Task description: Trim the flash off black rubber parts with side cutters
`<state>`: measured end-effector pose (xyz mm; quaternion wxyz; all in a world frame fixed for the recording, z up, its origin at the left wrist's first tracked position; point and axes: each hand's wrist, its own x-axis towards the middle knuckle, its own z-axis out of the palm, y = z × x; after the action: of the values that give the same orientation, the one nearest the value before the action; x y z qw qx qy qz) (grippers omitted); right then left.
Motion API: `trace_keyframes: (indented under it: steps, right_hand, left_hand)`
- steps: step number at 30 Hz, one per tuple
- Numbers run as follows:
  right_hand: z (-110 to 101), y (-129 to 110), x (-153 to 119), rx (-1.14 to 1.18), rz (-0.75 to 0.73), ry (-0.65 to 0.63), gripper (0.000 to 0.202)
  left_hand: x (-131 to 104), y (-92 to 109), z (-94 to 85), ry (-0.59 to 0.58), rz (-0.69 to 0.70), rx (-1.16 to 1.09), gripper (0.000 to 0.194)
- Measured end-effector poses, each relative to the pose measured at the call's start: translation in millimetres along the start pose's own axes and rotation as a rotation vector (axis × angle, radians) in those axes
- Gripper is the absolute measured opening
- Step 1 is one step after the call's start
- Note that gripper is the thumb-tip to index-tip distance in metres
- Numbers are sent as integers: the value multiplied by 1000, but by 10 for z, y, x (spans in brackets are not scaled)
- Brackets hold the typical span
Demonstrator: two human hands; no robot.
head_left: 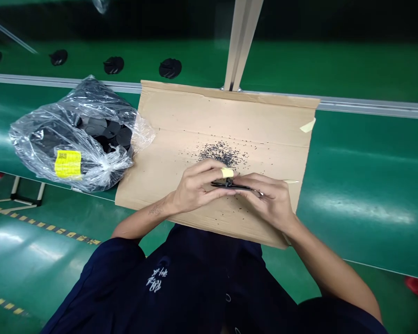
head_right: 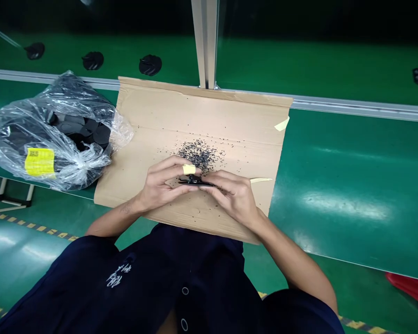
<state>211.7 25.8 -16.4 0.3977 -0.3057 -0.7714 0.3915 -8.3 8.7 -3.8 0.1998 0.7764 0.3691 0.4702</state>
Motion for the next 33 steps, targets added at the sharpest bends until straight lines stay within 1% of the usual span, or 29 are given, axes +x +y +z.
trace_keyframes:
  steps: [3,6,9,13,15,17,21,23,26,28,30,33]
  right_hand:
    - [5,24,-28,-29,-84,13,25]
    - [5,30,-33,-62,-112,14,28]
    - [-19,0,-20,-100,-118,-8,26]
    - [-67,-51,-2,-90,-104,-79,24]
    - [-76,-57,-2,-80,-99,-93,23]
    - [-62,-49,-6,-70,-91,-76,24]
    - [4,-21,-8,-5,-52,-8,18]
    - [17,-22,-3,34,-21,-12,16]
    - [-17,-57,-2,39,15,-28,22]
    - [-56,-92,-11,12,22,13,26]
    - [-81,-124,-27,-6,5,62,23]
    - [-69,-155,-53,28,-26,89,15]
  left_hand:
    - [17,11,0,-25,11,-46,29]
    - [30,16,16,-56,56,-36,27]
    - [13,8,37,-33,83,-37,30]
    - [-30,2,54,28,100,-49,35]
    - [-34,4,50,20,93,-59,36]
    - [-22,6,45,-1,88,-90,37]
    - [-5,-1,56,-18,36,-152,38]
    - [-22,-10,78,-32,-2,-166,35]
    - [-63,-22,114,-16,-9,-149,31]
    - [-79,-21,129,13,-7,-142,31]
    - [-77,-9,132,19,-38,-177,27]
    - [-51,11,113,-48,-129,-321,21]
